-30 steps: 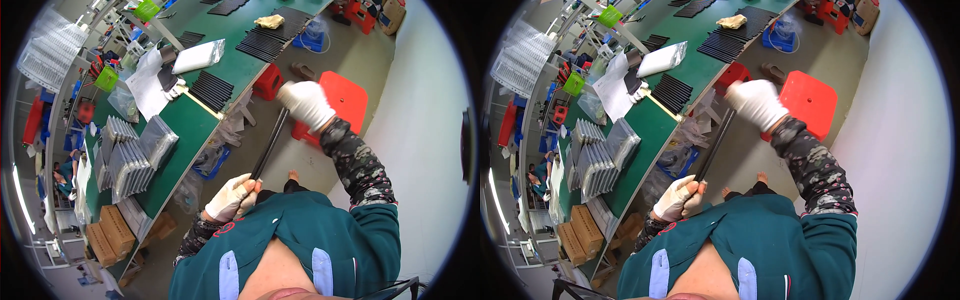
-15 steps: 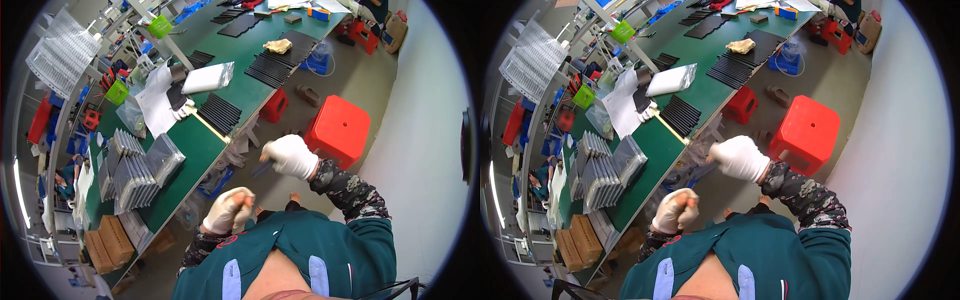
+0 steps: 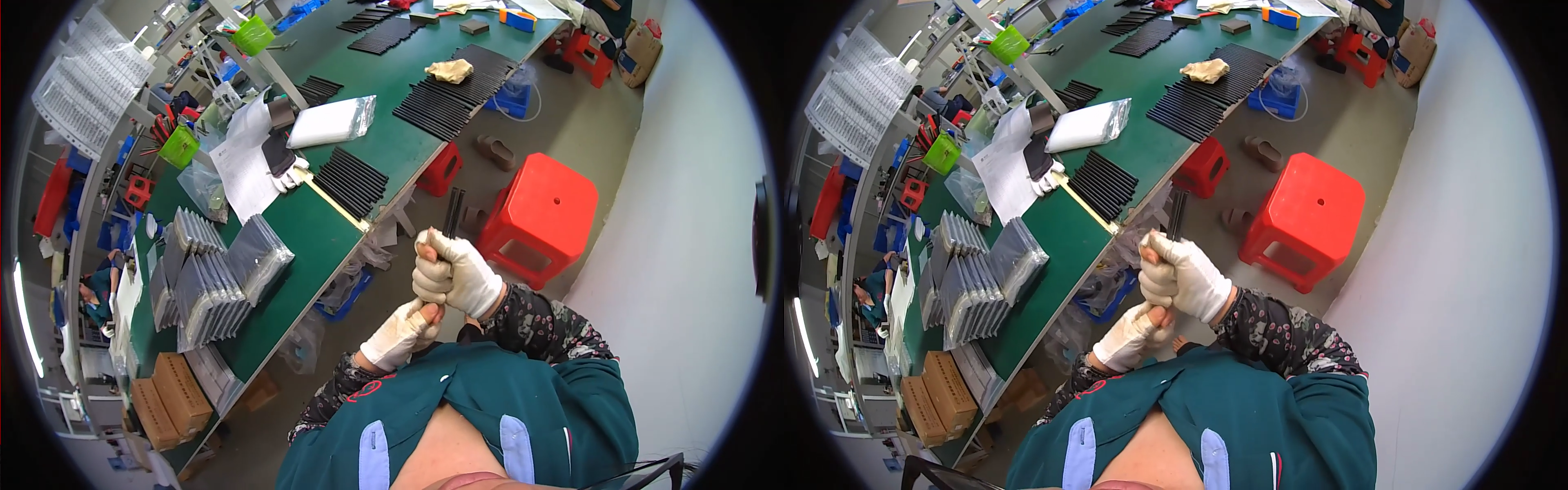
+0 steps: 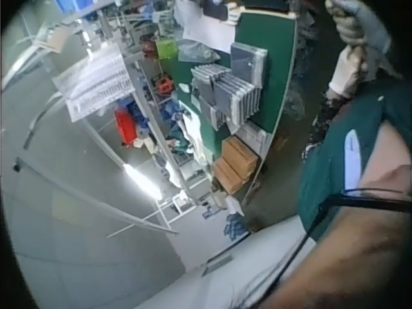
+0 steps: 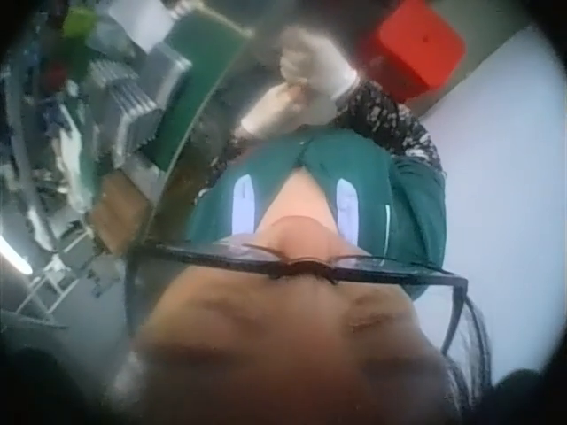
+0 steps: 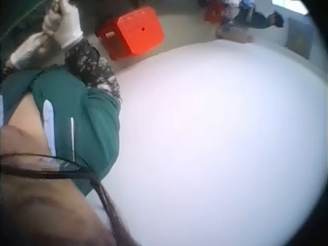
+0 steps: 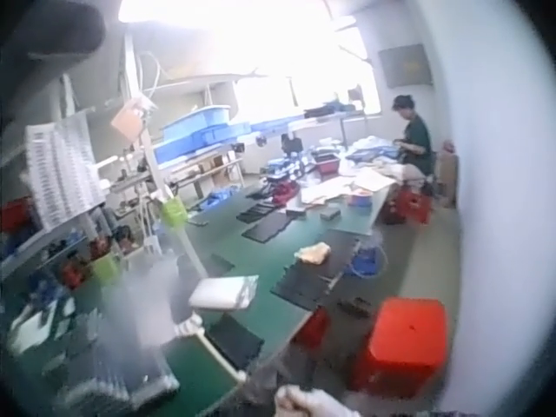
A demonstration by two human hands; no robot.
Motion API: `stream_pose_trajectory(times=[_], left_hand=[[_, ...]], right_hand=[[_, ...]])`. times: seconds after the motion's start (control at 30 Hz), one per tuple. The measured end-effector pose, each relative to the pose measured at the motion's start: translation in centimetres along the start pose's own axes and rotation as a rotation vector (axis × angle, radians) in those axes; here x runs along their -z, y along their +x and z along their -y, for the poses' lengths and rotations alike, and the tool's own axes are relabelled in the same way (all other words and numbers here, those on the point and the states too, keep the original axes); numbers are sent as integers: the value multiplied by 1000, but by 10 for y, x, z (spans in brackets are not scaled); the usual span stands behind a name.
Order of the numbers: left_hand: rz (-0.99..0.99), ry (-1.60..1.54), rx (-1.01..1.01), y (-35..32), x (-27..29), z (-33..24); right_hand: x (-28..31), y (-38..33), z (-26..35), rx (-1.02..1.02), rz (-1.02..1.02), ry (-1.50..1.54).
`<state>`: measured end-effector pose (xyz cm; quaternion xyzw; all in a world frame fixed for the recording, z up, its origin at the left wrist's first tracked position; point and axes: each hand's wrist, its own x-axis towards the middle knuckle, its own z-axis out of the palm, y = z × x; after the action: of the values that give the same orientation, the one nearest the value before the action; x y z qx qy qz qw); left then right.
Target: Wiping down and cleaning long black cylindrical rods at a manufacturing workbench.
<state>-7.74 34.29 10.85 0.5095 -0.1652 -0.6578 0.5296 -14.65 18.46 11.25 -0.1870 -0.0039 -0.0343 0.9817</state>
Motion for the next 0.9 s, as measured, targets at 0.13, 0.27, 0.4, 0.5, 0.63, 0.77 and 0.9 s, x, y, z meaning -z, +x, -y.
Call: stream_pose_trajectory(times=[0.13,0.27,0.4,0.5,0.63,0.77,0.9], left_hand=[[5,19,-10,-10,-5,-9],[28,65,-16,-15,-3,-12],[-123,125,23,-27,6,2],[-101,120,-67,-26,10,-4],[17,139,-69,-29,12,2],[106,-130,129,-32,-2,-16],[60,-179,139,-31,0,-9]], right_hand=[[-13,10,38,98,-76,-5],[-14,16,82,373,-334,39],[0,-6,124,764,-175,-694],[-38,-1,65,978,161,-2107],[-23,-4,2,824,747,-2399],[6,24,47,869,479,-2347],[37,23,82,800,145,-2446]])
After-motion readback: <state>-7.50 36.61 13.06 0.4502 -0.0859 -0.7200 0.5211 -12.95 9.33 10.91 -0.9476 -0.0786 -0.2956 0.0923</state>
